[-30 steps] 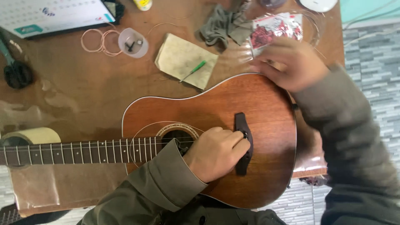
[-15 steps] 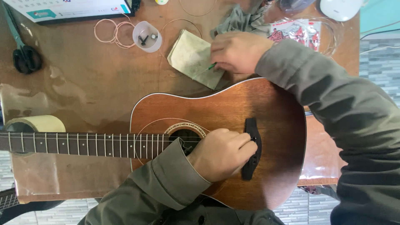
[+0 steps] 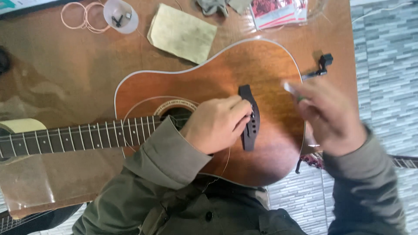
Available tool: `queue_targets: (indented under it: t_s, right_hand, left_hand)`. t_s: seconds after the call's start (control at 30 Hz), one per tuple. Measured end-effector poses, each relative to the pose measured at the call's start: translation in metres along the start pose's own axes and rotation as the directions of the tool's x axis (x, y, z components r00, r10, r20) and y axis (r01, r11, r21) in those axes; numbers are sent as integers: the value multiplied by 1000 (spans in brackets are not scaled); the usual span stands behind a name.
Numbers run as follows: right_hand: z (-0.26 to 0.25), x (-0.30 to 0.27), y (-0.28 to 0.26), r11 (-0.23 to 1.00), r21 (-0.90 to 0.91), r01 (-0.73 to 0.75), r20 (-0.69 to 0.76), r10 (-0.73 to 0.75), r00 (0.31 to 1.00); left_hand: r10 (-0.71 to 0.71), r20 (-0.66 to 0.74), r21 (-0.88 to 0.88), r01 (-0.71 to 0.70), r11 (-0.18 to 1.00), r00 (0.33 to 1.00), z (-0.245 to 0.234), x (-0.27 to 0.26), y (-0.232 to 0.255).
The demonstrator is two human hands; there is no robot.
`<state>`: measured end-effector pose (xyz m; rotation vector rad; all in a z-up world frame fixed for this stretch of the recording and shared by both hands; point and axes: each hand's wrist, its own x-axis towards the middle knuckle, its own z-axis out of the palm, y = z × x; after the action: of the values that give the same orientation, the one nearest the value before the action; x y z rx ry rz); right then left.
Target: The person replaces strings on an acoustic guitar. They thread a new string through the bridge, pull it taut, and wind it around the tuning pegs at the headstock. The process is repeated for multiple strings.
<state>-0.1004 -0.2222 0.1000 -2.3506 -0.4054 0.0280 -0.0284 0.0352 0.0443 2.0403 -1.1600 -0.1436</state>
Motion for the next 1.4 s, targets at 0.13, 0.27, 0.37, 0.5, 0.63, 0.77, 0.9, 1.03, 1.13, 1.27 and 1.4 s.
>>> queue_targets:
  t_s: [0.13,0.27,0.37,0.5,0.63,0.77,0.9,1.03,1.13,1.27,1.4]
  right_hand:
    - [45,-34,-17,985,-50,-167,-81,162,983]
    - [80,-41,-19,970,-222,-102,-274,38,961]
    - [97,-42,-16,932,-320,-173,-372,44,927]
    - [113,-43,-15,897,-391,-205,-397,36,917]
    - [116,-42,-21,886,-405,-226,-424,37,905]
    - [122,-41,-20,875,-427,-229,-454,12,891]
    - [121,-41,-27,880,-410,-238,-480,14,877]
    - [121,-40,-24,878,-415,-238,-467,19,884]
    - [119,-39,-22,863,-448,-235,-454,6,891]
    - [113,-33,-29,836,-492,-242,-388,38,921]
    - [107,-24,-40,813,-534,-232,-335,49,941]
  left_hand:
    - [25,-25,50,-24,998,999,2,-2,2]
    - [96,-41,44,-94,995,995,3,-3,0]
    - [81,-19,58,-79,995,997,4,-1,0]
    - [86,-32,80,-83,993,996,6,-3,0]
    - [91,-25,79,-89,993,995,4,-3,-1]
    - [54,-24,-40,-55,998,998,1,-1,-7]
    - [51,1,-80,-51,995,999,0,-1,-7]
    - [51,-7,-81,-52,995,999,0,-1,-7]
    - [96,-11,-74,-97,993,995,-2,0,-6]
    - [114,-11,-23,-114,993,993,-1,0,-6]
    - [135,7,9,-135,991,991,3,1,-13]
